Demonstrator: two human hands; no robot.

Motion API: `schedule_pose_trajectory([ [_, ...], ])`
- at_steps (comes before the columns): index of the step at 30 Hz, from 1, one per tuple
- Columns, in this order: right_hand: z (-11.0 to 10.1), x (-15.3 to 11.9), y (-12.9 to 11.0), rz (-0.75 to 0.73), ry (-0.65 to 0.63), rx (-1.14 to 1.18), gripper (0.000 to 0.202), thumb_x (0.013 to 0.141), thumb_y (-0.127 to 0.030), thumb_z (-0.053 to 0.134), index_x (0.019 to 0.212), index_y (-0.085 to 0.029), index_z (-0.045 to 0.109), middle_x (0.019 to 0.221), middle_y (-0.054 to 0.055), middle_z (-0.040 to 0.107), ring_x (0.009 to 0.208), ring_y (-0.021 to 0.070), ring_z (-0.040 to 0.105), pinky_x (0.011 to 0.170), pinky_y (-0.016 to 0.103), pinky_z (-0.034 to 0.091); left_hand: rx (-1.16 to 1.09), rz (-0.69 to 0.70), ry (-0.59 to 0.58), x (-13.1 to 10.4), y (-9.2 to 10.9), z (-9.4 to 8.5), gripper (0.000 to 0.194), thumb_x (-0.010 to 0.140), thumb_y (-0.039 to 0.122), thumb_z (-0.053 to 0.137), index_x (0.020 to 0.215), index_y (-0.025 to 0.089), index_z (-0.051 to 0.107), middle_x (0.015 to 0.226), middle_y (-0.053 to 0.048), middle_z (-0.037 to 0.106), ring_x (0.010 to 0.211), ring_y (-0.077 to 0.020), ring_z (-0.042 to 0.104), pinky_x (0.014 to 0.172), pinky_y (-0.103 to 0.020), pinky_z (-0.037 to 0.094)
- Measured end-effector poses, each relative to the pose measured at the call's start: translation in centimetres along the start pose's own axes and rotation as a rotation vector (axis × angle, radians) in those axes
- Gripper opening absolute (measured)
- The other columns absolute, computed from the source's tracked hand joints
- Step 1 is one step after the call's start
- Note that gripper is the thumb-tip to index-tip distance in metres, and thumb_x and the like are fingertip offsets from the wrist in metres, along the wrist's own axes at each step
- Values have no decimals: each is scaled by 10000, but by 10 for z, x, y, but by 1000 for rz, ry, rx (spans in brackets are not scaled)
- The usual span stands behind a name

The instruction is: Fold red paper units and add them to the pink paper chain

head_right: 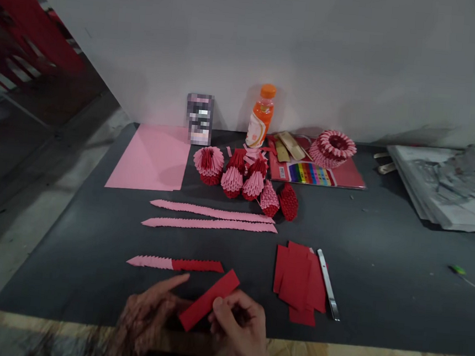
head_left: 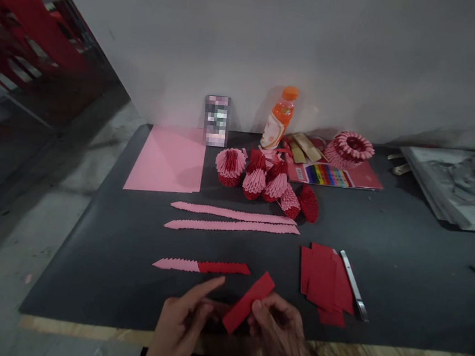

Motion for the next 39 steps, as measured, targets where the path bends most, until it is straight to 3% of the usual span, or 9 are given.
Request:
schedule_pose_trajectory([
  [3, 7, -5, 7, 76, -3, 20, 628, 892, -849, 966, 739, -256, 828, 633, 42, 814, 531, 194, 755, 496, 245, 576, -37, 255, 10, 4, 19, 4, 379, 1157, 469, 862, 1528, 518, 923, 1171, -32, 1071, 915, -250, 1037, 881, -307, 834],
  [5, 14, -9, 9, 107, -5, 19, 645, 850, -869, 983, 731, -252, 837, 627, 37, 801, 554, 192, 746, 541, 258, 596, -77, 362, 42, 3, 27, 8, 258, 1175, 555, 823, 1364, 509, 992, 1034, -37, 1064, 811, -229, 1017, 777, -266, 814],
  [8, 19, -13, 7, 98, -7, -10, 646, 808, -874, 998, 710, -250, 860, 606, 34, 789, 556, 193, 726, 567, 269, 596, -91, 383, 72, 4, 31, 12, 281, 1150, 649, 825, 1112, 468, 1037, 838, -36, 1020, 686, -219, 979, 689, -240, 782],
  [14, 14, -11, -7, 41, -3, -119, 521, 881, -770, 985, 727, -280, 898, 686, 43, 855, 668, 236, 800, 669, 295, 669, -71, 193, 135, 11, 33, 8, 320, 1109, 500, 878, 840, 378, 1003, 750, -9, 991, 604, -219, 951, 628, -226, 760],
  [20, 16, -12, -19, -16, -25, -244, 427, 973, -655, 945, 751, -292, 912, 634, 9, 804, 610, 225, 753, 647, 295, 667, -33, 29, 291, 13, 37, 0, 191, 953, 306, 926, 816, 402, 1018, 683, 57, 963, 470, -193, 877, 477, -182, 669],
  [24, 15, -12, -19, -43, -29, -276, 471, 999, -694, 917, 760, -289, 892, 633, -15, 777, 579, 190, 688, 619, 274, 637, -32, -90, 392, 8, 30, 2, 216, 925, 467, 965, 732, 375, 1002, 588, 38, 910, 399, -202, 809, 412, -211, 622],
  [30, 16, -9, -14, -9, -57, -215, 503, 960, -750, 961, 820, -275, 871, 720, 6, 836, 652, 202, 733, 667, 286, 658, -136, -453, 389, -16, -3, 17, 496, 907, 819, 945, 823, 335, 1014, 696, -28, 936, 645, -264, 881, 617, -302, 722],
  [35, 19, -8, -9, 9, -71, -194, 572, 991, -812, 901, 816, -271, 837, 739, 22, 824, 672, 202, 727, 667, 285, 640, -91, -478, 322, -24, -12, 23, 392, 1001, 746, 894, 905, 380, 995, 780, -21, 962, 700, -274, 872, 635, -338, 719],
  [39, 18, -12, -13, -22, -49, -257, 570, 1015, -803, 887, 801, -277, 834, 711, 19, 795, 673, 198, 712, 650, 268, 606, -26, -427, 373, -24, -7, 22, 385, 1070, 684, 806, 913, 370, 965, 820, -33, 972, 689, -279, 880, 649, -348, 727],
])
Point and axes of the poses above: each hand's wrist, its own x-axis towards the middle knuckle, its own z-axis out of the palm, y = z × x, the point moved 9 cm from there along x, towards the middle knuckle
